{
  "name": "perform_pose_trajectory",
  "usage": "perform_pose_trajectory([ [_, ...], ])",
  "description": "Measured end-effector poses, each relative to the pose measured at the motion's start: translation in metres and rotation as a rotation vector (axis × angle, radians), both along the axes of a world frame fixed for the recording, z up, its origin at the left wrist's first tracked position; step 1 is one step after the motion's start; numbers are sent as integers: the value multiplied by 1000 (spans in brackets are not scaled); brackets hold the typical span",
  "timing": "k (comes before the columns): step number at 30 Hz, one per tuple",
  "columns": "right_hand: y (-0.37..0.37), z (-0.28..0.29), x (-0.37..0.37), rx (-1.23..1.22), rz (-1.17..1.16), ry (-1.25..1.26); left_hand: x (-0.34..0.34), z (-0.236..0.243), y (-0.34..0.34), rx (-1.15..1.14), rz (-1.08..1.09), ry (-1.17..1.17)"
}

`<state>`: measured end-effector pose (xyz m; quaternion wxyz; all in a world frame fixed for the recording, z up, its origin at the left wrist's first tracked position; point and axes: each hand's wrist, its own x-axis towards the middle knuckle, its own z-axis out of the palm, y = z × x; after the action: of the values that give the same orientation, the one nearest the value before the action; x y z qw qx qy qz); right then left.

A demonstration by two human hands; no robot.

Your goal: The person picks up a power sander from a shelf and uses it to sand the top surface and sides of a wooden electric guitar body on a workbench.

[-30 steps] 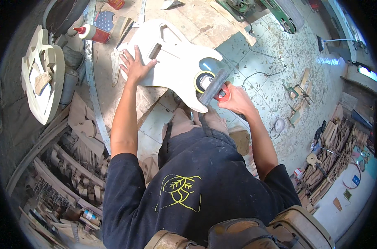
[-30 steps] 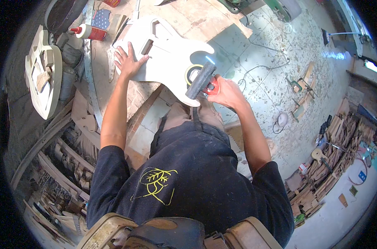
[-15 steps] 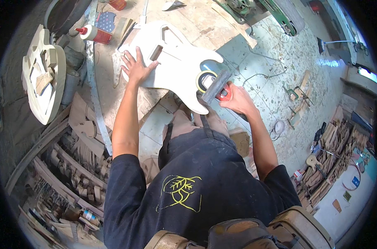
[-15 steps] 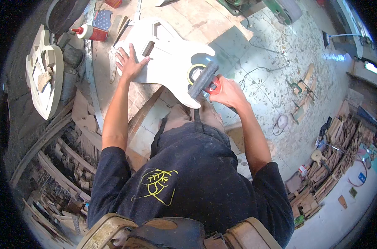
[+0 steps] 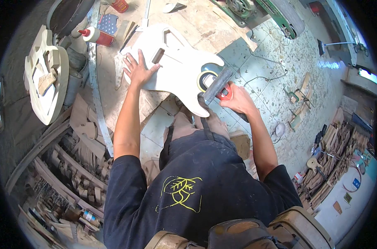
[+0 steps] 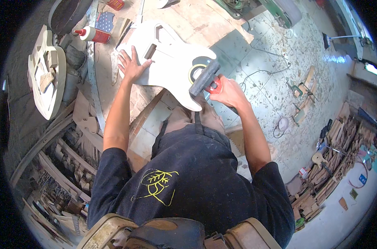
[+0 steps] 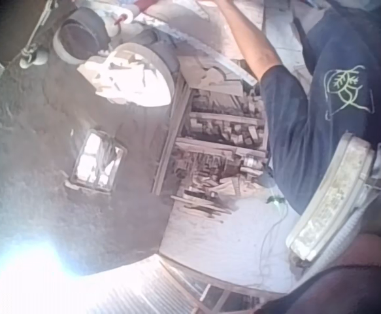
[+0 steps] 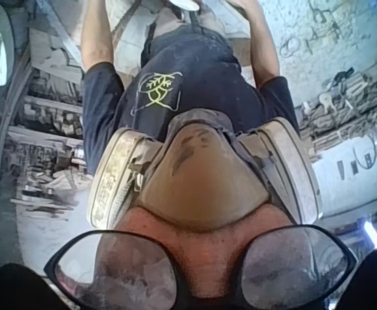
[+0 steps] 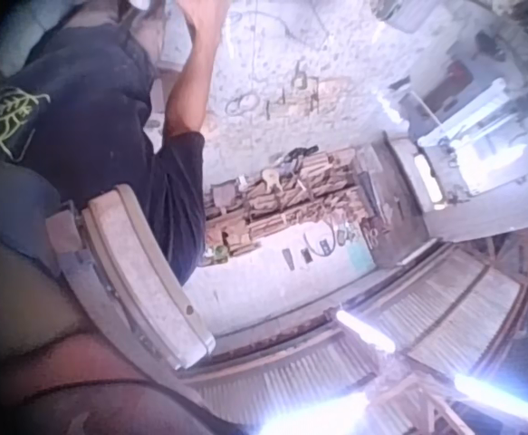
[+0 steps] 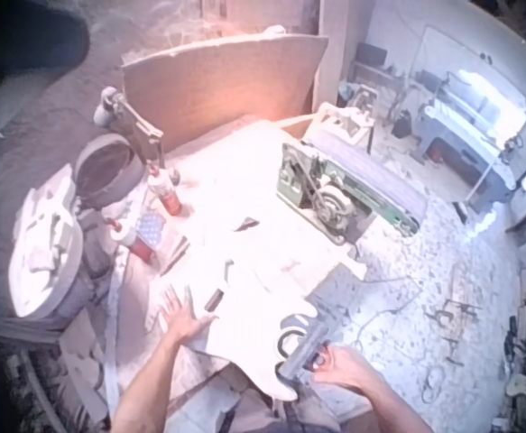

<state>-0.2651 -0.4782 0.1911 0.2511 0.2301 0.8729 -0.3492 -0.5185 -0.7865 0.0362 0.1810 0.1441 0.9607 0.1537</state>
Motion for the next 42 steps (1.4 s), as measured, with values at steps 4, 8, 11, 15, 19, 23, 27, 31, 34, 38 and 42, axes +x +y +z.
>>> perform_pose_trajectory([
  [4, 3, -2, -4, 17, 5, 22, 0, 2, 2, 5, 1, 1],
  [8, 6, -5, -5, 27, 7, 39, 0, 4, 3, 11, 6, -6],
  [11, 8, -6, -7, 11, -10, 28, 0, 3, 1, 8, 9, -8],
  [15, 13, -9, -9, 32, 2, 64, 0, 5, 3, -16, 2, -11],
  [19, 15, -12, -9, 23, 2, 76, 1, 4, 1, 2, 7, -15],
  [23, 16, -8, -15, 47, 23, 61, 1, 6, 4, 15, 12, -10],
  [27, 14, 0, -12, 54, 28, 47, 1, 5, 2, 17, 4, -6],
  [31, 13, 0, 2, 28, 22, 10, 1, 4, 0, -1, 9, 15],
  [34, 11, 5, 3, 25, 24, 19, 2, 6, 2, -2, 10, 17],
  [38, 9, 3, -7, 23, 46, -12, 2, 8, 5, -10, 16, 2],
  [42, 6, 1, -11, 20, 60, 12, 2, 7, 4, -11, 12, 1],
])
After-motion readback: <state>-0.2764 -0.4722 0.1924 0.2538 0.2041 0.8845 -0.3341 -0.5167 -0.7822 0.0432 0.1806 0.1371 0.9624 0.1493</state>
